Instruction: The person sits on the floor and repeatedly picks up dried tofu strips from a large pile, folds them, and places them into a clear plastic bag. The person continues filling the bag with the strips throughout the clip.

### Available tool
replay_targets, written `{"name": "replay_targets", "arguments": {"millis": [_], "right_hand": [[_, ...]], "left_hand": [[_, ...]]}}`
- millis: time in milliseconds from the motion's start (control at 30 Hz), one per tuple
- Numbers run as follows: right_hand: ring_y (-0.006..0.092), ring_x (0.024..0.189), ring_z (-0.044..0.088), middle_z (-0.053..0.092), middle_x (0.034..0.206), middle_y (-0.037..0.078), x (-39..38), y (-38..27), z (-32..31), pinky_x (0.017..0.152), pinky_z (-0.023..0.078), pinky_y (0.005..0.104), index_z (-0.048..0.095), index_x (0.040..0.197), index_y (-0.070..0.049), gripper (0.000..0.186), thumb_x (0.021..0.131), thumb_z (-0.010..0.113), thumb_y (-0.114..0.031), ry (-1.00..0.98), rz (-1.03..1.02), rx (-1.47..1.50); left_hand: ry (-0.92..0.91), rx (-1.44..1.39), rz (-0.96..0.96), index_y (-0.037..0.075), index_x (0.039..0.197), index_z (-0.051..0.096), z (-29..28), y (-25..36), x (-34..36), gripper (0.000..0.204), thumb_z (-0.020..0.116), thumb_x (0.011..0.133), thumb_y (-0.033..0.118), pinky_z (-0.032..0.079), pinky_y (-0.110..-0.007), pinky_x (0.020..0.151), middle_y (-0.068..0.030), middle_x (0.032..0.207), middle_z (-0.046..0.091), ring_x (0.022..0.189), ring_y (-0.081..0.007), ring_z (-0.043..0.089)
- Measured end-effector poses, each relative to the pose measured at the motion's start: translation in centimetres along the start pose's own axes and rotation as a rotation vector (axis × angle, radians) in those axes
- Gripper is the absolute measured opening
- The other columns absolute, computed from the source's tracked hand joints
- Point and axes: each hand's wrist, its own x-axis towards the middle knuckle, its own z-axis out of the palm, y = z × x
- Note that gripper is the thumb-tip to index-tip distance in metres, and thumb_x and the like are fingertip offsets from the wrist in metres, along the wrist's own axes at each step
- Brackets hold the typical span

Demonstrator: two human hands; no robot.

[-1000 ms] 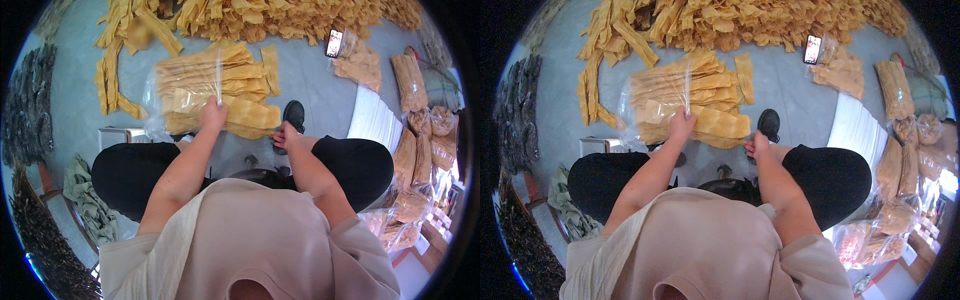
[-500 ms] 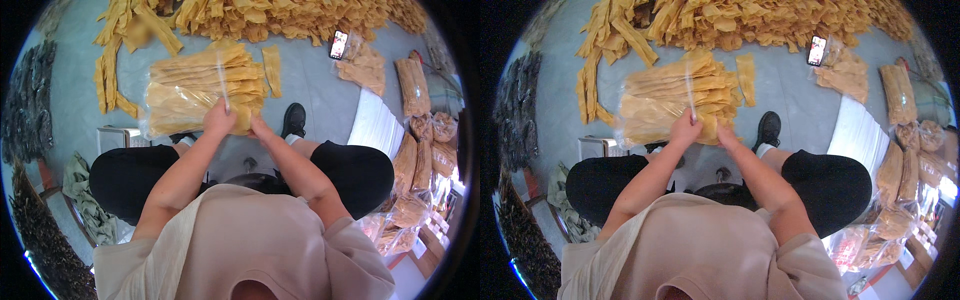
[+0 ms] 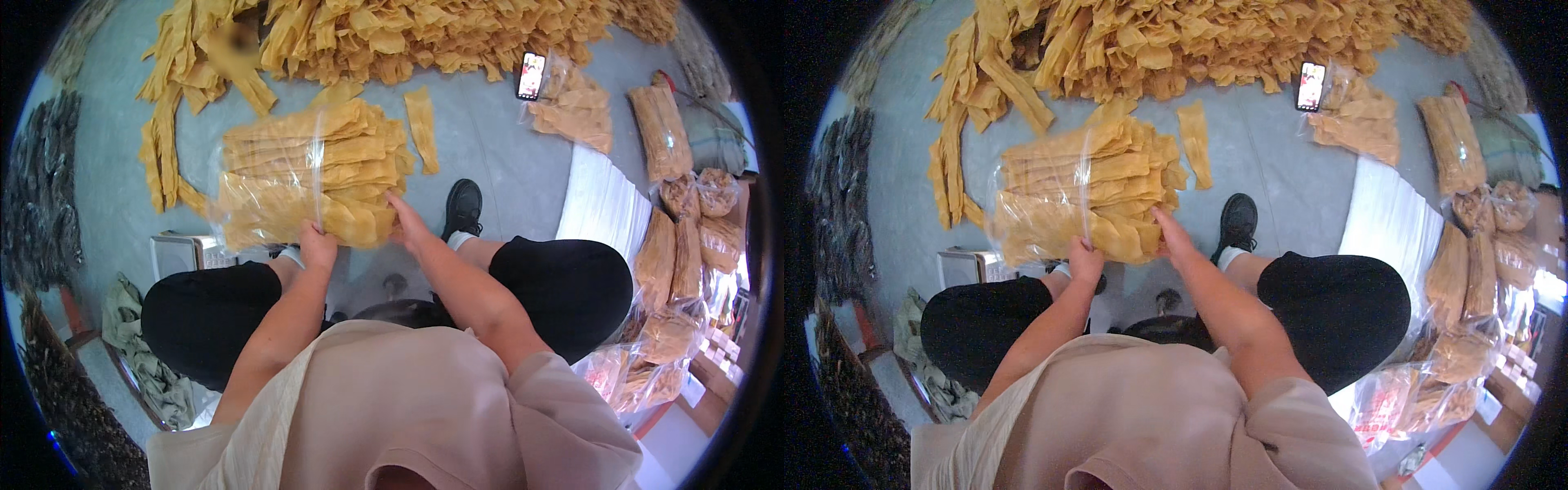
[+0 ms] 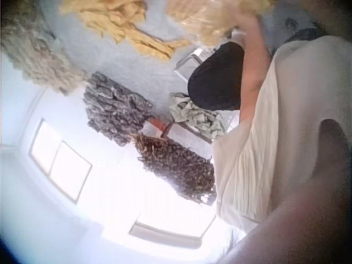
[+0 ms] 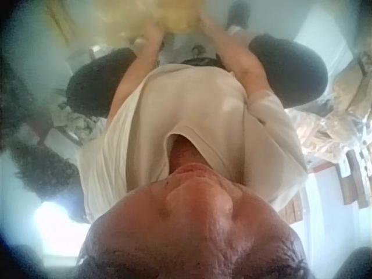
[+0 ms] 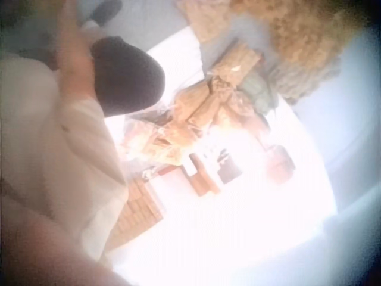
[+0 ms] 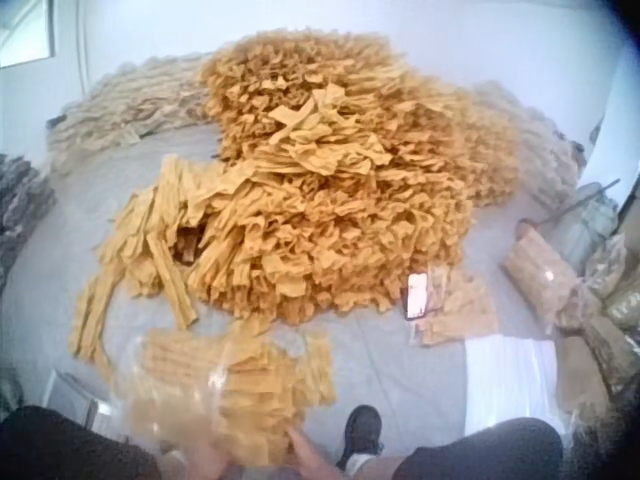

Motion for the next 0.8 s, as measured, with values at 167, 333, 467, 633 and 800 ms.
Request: {"name": "replay_targets", "arguments": {"millis": [167, 333, 467, 633, 800], "right_hand": [[0.0224, 0.096, 0.056, 0.058, 0.114, 0.006, -1.6, -1.2, 2.0, 0.077, 0.043, 0.0404, 0.053, 0.123, -0.014, 0.060, 0.079, 0.059, -0.055, 0.070, -0.100, -0.097], [0.0212, 0.091, 0.058, 0.062, 0.102, 0.007, 2.0, 0.2, 1.7, 0.069, 0.045, 0.0387, 0.061, 0.110, -0.010, 0.047, 0.079, 0.061, -0.045, 0.043, -0.232, -0.048], [0.0194, 0.093, 0.061, 0.060, 0.112, 0.005, 5.8, 1.7, -0.3, 0.076, 0.049, 0.0323, 0.051, 0.124, -0.010, 0.046, 0.087, 0.056, -0.036, 0.031, -0.164, -0.246], [0.0178, 0.111, 0.050, 0.054, 0.123, 0.004, -0.4, -5.3, -0.6, 0.091, 0.040, 0.0384, 0.049, 0.127, -0.014, 0.052, 0.084, 0.059, -0.041, -0.058, -0.069, -0.311], [0.0213, 0.125, 0.038, 0.043, 0.136, 0.003, 5.5, -9.3, -4.4, 0.102, 0.028, 0.0453, 0.043, 0.135, -0.017, 0.064, 0.082, 0.059, -0.049, 0.212, -0.159, -0.062]], "left_hand": [[0.237, -0.108, -0.112, 0.001, 0.086, 0.052, 2.8, -4.0, 2.1, 0.018, 0.061, 0.072, 0.010, 0.046, -0.044, 0.079, -0.0242, 0.087, 0.060, 0.090, -0.0423, 0.058], [-0.093, -0.140, -0.016, 0.000, 0.089, 0.056, 2.4, 1.5, -0.3, 0.024, 0.064, 0.073, 0.017, 0.047, -0.043, 0.078, -0.0230, 0.086, 0.063, 0.086, -0.0399, 0.060], [-0.171, -0.128, 0.123, 0.002, 0.084, 0.058, 2.3, 0.8, 0.7, 0.021, 0.067, 0.075, 0.019, 0.049, -0.035, 0.065, -0.0092, 0.075, 0.064, 0.071, -0.0212, 0.061], [-0.943, 0.185, -0.021, 0.007, 0.100, 0.063, -5.0, 5.0, 5.1, 0.027, 0.065, 0.083, 0.028, 0.048, -0.028, 0.062, -0.0034, 0.086, 0.064, 0.076, -0.0149, 0.059], [-0.759, 0.211, 0.197, 0.017, 0.125, 0.055, -16.7, 8.3, 16.1, 0.045, 0.061, 0.086, 0.040, 0.050, -0.029, 0.067, -0.0021, 0.102, 0.062, 0.084, -0.0118, 0.057]]}}
